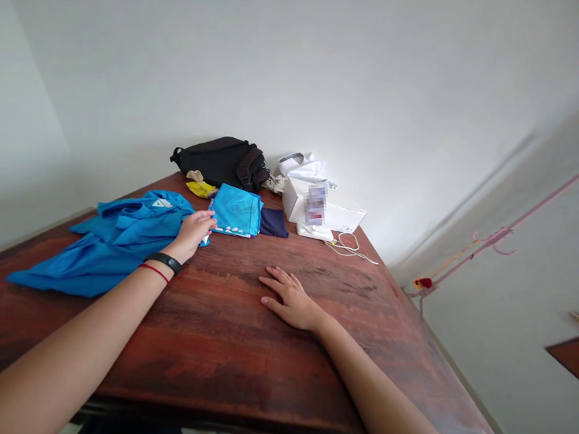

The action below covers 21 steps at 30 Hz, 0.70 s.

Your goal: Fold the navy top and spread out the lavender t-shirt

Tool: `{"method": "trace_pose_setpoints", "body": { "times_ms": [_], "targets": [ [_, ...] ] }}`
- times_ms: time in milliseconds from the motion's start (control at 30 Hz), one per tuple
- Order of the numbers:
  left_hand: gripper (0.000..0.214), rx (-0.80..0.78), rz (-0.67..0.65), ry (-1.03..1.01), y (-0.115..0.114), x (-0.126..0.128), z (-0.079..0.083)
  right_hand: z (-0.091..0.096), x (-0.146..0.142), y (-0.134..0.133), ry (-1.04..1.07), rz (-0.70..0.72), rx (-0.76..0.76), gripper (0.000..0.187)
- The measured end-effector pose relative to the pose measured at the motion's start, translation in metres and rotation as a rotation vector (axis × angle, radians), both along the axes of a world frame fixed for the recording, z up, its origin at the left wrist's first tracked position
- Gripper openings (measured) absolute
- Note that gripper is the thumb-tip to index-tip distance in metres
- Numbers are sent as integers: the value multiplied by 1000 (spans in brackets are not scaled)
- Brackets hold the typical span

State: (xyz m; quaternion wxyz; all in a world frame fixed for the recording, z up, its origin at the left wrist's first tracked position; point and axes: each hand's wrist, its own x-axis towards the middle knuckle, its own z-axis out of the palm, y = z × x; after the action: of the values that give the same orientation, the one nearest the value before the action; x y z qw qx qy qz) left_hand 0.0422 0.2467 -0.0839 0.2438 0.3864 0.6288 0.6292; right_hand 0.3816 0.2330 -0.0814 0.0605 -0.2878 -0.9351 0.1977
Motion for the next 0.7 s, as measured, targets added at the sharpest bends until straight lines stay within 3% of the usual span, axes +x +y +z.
{"method": "trace_pose_setpoints", "body": {
  "times_ms": [300, 533, 700],
  "targets": [
    [36, -43, -61, -185, -5, 2, 8, 0, 0, -1, 11, 0, -1, 55],
    [47, -111, -64, -154, -11, 5, 14, -2, 0, 1, 33, 6, -3, 55],
    [55, -71, -90, -130, -16, 8, 16, -2, 0, 1, 39, 5, -12, 55]
  ]
}}
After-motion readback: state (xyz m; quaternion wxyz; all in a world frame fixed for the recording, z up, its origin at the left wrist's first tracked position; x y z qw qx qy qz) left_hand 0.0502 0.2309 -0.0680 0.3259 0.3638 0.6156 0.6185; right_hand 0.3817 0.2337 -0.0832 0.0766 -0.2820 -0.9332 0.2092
